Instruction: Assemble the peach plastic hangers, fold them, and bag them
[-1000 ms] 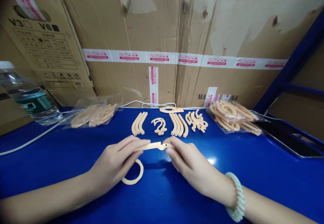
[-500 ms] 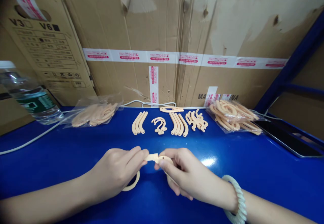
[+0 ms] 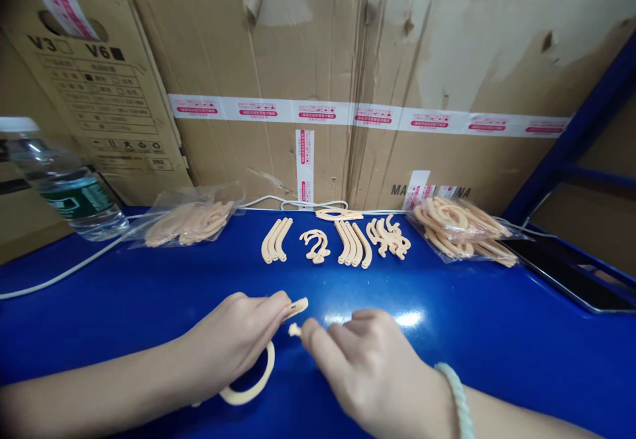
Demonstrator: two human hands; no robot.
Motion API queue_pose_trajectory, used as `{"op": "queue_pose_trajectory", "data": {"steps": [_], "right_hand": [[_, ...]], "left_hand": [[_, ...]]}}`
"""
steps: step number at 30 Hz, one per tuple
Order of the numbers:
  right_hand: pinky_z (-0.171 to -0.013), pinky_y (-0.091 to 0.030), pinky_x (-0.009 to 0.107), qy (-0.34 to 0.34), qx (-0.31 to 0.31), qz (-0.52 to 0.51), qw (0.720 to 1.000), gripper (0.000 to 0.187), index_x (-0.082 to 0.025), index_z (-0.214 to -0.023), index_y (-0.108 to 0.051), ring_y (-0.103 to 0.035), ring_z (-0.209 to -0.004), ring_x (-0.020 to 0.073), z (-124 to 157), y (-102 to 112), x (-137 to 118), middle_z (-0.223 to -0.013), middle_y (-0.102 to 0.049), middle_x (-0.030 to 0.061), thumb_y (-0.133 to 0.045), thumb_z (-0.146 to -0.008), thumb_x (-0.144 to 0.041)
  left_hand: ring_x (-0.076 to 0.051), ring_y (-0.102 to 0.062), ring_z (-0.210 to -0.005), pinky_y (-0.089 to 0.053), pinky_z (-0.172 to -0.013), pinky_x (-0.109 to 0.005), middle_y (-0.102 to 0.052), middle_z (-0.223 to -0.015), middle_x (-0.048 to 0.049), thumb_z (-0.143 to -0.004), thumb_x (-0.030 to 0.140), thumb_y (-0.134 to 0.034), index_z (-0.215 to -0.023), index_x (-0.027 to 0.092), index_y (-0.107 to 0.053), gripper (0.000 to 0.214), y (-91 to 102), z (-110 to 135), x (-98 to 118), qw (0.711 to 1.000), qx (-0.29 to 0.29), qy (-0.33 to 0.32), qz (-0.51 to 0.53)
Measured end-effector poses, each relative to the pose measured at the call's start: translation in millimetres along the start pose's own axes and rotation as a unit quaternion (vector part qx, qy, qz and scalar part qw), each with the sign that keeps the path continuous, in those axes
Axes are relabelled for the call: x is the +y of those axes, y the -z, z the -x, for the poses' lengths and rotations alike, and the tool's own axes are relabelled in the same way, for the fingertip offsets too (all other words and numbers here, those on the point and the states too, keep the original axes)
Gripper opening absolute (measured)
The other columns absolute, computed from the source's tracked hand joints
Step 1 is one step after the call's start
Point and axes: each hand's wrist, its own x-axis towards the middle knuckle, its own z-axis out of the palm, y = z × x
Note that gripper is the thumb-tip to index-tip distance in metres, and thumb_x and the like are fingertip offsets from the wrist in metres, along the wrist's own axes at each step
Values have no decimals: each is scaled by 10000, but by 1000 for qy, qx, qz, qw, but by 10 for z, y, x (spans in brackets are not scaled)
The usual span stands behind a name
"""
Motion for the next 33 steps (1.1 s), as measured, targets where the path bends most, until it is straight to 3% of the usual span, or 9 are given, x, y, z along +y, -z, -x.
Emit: {"op": "queue_pose_trajectory", "data": {"steps": [2,6,11,13,16,19,22,26,33], "right_hand": [[-523,-325,286,21,-5,14,1000,308,-185,-889,-580,-490,-488,137,11,-13,-10,-639,-606,22,-308,-1029,-223],[-566,-379,246,-110,16,-147,983,328,-200,-783,-535,-512,-547,119,-56,28,63,-641,-579,-8,-360,-1029,-328],[-584,-422,241,-215,133,-249,935,383,-182,-771,-608,-529,-653,138,-163,173,339,-705,-584,8,-473,-971,-481],[-533,-419,247,-244,189,-252,917,381,-176,-798,-647,-516,-611,139,-171,257,495,-707,-587,16,-529,-930,-513],[-514,-461,274,-253,264,-231,902,340,-186,-892,-681,-530,-573,143,-144,394,782,-777,-619,37,-561,-908,-504],[-675,-548,356,-201,336,-82,917,242,-210,-976,-708,-619,-807,219,-90,478,1116,-963,-625,90,-556,-917,-390],[-804,-539,425,-177,266,100,942,258,-203,-944,-736,-622,-897,256,-36,449,1412,-948,-640,104,-491,-869,-167],[-828,-544,394,-186,168,127,960,413,-178,-813,-741,-664,-858,245,6,317,1586,-873,-711,90,-429,-659,43],[-881,-520,439,-151,148,126,969,432,-178,-997,-700,-624,-970,265,-56,252,1237,-1000,-683,107,-421,-737,24]], "left_hand": [[-165,-495,-425,-242,-434,-274,-566,-552,1,-1032,235,-235,-816,184,-529,368,-8,-18,-2,995,-18,48,89],[-148,-508,-519,-330,-535,-256,-522,-591,26,-1014,306,-283,-807,195,-545,353,22,-68,-36,952,-15,164,257],[-101,-297,-363,-227,-386,-205,-318,-443,105,-958,482,-363,-850,202,-561,360,26,-125,-118,816,-33,326,476],[-89,-269,-313,-193,-349,-188,-301,-404,127,-933,503,-382,-898,197,-546,349,1,-132,-152,771,-47,344,534],[-76,-331,-307,-227,-358,-165,-343,-398,129,-906,487,-434,-920,179,-547,328,-23,-134,-191,747,-60,333,572],[-70,-393,-335,-273,-377,-162,-420,-452,115,-873,449,-500,-931,176,-542,282,-14,-136,-210,722,-60,330,605],[-72,-445,-358,-315,-397,-172,-480,-515,100,-841,425,-551,-934,178,-537,264,10,-142,-214,702,-57,337,625],[-74,-479,-387,-361,-433,-181,-507,-535,89,-835,419,-565,-933,172,-536,267,39,-155,-209,690,-54,342,636],[-100,-552,-485,-457,-543,-225,-588,-573,48,-856,323,-565,-933,162,-541,181,100,-175,-189,666,-34,370,647]]}}
